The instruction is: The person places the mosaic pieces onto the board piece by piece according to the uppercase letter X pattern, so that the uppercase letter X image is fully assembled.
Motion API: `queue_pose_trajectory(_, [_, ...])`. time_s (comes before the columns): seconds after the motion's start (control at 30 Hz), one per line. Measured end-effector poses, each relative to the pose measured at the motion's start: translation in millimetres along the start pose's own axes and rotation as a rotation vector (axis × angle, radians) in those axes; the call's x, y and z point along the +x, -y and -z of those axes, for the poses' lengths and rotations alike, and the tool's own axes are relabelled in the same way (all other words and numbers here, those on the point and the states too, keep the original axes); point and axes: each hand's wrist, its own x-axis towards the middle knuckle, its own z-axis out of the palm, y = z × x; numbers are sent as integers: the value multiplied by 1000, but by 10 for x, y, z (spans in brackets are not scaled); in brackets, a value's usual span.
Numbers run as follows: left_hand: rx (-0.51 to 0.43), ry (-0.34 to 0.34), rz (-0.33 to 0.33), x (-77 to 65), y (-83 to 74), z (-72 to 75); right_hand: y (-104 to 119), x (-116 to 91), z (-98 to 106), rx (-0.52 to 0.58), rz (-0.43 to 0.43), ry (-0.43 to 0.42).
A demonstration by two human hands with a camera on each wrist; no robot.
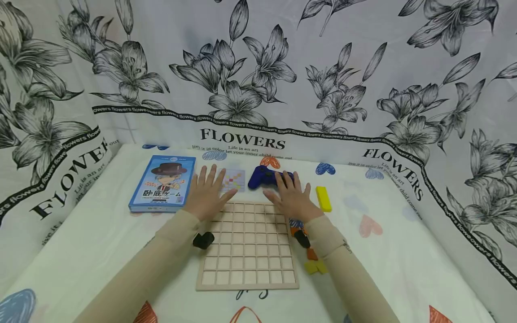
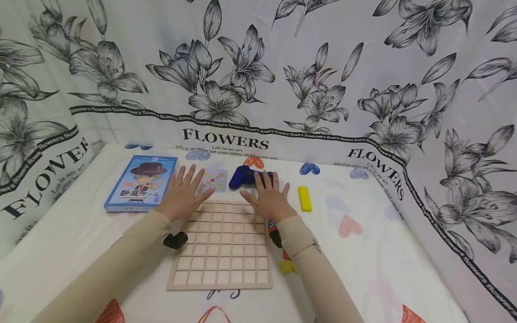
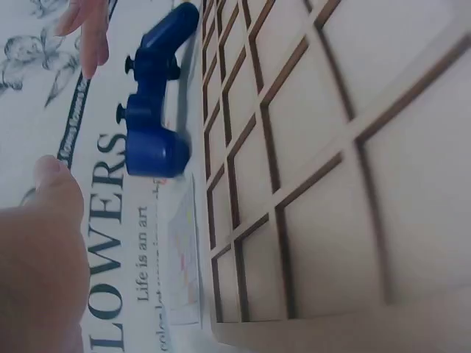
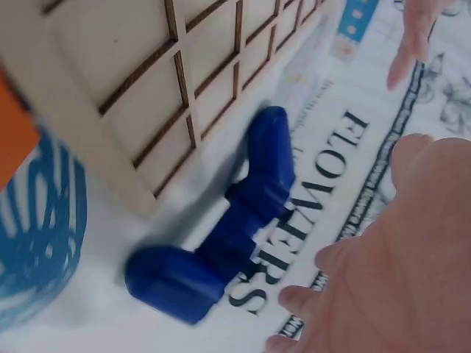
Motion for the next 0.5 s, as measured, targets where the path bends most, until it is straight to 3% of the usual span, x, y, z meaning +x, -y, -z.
queue_pose_trajectory(0.2, [-147, -26, -157, -398, 93, 49, -192, -409, 87, -7, -29, -28])
queue_pose_trajectory(0.3, [-222, -15, -190, -624, 211, -3, -405, -627, 126, -19, -44, -8])
queue_pose_trajectory(0.4, [-245, -7, -197, -774, 340, -114, -633, -756, 140, 17, -59, 58])
queue_pose_trajectory(0.5, [-252, -10, -213, -825, 426, -236, -810, -820, 141, 76, -103, 152])
